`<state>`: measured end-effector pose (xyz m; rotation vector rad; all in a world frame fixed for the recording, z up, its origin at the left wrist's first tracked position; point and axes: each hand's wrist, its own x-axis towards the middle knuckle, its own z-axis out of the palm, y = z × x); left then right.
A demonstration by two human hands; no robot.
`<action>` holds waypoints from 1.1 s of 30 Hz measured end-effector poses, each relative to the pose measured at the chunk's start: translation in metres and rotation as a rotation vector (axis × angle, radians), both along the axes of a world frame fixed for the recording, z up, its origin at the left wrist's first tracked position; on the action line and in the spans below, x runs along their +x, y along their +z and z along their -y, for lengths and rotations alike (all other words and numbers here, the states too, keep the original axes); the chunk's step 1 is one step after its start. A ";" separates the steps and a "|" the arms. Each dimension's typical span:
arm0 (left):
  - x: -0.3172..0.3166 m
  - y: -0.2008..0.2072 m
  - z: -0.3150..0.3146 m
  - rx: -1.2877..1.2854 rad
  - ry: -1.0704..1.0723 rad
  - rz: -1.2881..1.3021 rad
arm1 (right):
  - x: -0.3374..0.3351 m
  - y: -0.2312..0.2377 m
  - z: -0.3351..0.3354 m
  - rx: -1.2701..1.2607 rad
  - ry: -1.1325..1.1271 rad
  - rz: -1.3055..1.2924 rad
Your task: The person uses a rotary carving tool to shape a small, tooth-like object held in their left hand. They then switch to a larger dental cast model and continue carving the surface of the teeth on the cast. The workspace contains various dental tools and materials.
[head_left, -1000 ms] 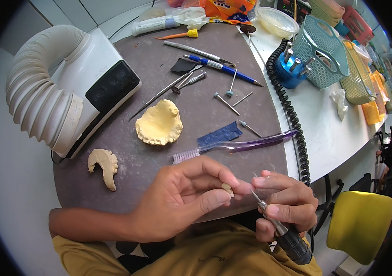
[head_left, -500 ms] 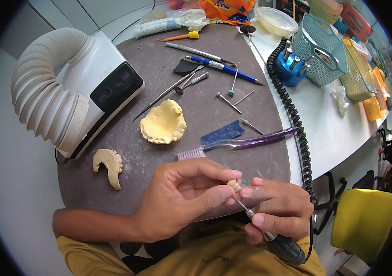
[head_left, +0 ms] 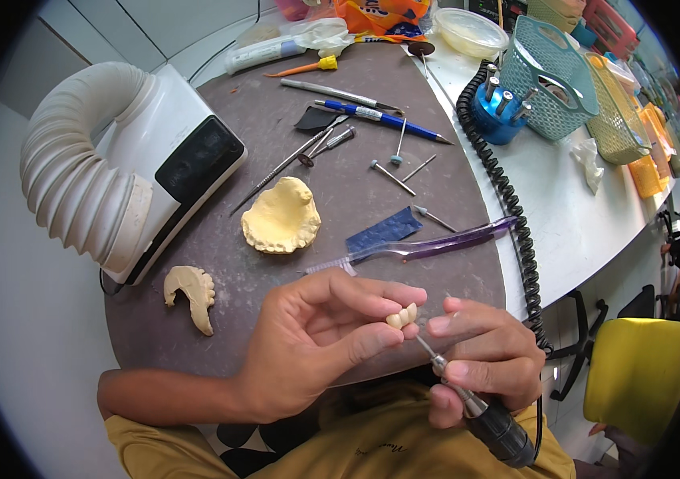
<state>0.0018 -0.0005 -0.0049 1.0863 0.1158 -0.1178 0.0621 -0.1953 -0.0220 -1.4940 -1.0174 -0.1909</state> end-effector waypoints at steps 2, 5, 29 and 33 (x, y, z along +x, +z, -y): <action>-0.001 -0.004 0.000 0.033 0.022 0.039 | -0.003 0.000 -0.005 -0.015 0.020 0.024; -0.001 -0.003 -0.001 0.018 0.002 0.043 | -0.003 -0.001 -0.007 -0.044 0.014 0.036; -0.001 -0.005 -0.003 -0.072 -0.044 0.054 | 0.004 -0.006 -0.005 0.040 0.026 -0.043; -0.001 -0.004 -0.003 -0.064 -0.049 0.030 | 0.004 0.002 -0.003 -0.036 0.038 -0.044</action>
